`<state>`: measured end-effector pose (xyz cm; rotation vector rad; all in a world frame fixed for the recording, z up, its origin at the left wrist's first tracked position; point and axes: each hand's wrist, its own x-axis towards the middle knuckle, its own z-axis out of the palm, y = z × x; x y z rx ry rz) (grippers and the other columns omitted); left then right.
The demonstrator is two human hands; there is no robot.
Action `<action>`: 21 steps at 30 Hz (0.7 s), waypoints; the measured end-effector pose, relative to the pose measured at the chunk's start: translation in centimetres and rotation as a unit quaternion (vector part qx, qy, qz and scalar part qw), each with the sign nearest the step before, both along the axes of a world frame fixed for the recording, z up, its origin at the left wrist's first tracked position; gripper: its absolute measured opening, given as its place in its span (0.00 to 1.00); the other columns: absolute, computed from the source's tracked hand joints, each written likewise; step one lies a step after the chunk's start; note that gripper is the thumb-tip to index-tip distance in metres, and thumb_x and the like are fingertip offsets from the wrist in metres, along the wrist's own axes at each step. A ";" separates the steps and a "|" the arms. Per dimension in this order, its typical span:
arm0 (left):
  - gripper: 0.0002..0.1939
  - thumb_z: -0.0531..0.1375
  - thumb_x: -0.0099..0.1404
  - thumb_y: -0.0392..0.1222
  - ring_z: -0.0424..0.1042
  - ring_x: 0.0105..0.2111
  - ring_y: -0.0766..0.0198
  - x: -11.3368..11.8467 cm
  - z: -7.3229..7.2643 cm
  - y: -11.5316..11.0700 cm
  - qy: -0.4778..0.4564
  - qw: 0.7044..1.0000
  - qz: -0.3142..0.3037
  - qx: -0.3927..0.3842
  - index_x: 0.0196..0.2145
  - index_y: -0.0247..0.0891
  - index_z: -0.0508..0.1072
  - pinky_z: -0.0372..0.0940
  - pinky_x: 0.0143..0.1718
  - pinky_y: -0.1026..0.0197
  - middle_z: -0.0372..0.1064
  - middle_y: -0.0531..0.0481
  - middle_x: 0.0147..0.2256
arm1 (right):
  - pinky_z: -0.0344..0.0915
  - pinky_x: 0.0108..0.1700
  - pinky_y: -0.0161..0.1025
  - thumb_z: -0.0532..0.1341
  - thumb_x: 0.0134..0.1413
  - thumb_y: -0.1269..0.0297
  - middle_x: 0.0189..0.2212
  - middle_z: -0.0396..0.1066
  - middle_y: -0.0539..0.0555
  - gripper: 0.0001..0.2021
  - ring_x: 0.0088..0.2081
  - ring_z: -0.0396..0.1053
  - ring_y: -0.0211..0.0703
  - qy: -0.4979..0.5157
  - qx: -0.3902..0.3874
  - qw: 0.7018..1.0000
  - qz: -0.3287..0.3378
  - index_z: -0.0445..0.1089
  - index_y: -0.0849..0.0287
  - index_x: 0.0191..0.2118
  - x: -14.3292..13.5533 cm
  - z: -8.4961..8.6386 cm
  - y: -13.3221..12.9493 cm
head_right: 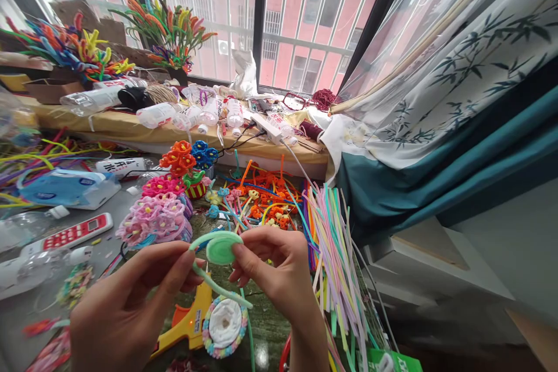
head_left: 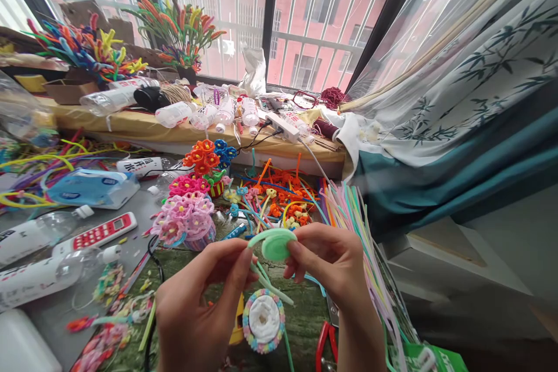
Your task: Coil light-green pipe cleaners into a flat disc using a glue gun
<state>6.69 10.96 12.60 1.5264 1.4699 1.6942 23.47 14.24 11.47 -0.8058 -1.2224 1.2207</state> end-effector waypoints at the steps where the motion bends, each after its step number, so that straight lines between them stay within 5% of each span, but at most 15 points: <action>1: 0.01 0.66 0.63 0.40 0.76 0.18 0.66 -0.1 0.0 0.0 0.010 1.000 0.006 0.002 0.33 0.45 0.79 0.74 0.26 0.67 0.78 0.59 0.24 | 0.74 0.19 0.29 0.73 0.54 0.65 0.19 0.78 0.50 0.05 0.18 0.77 0.40 -0.003 0.001 1.000 0.000 0.80 0.59 0.33 0.0 0.0 0.0; 10: 0.03 0.66 0.64 0.39 0.76 0.20 0.70 -0.4 -0.8 0.1 0.073 0.996 0.029 0.048 0.35 0.47 0.80 0.72 0.29 0.70 0.78 0.62 0.25 | 0.72 0.18 0.27 0.73 0.53 0.64 0.18 0.77 0.50 0.05 0.18 0.76 0.39 0.000 -0.002 1.000 -0.002 0.81 0.59 0.33 -0.1 0.0 0.0; 21: 0.01 0.67 0.61 0.40 0.76 0.17 0.66 0.6 -0.7 -0.1 -0.018 1.000 0.019 0.000 0.32 0.44 0.80 0.74 0.23 0.68 0.78 0.58 0.22 | 0.72 0.16 0.29 0.73 0.53 0.62 0.17 0.78 0.51 0.07 0.16 0.76 0.41 0.003 0.002 1.000 -0.019 0.80 0.60 0.32 -0.3 0.5 0.1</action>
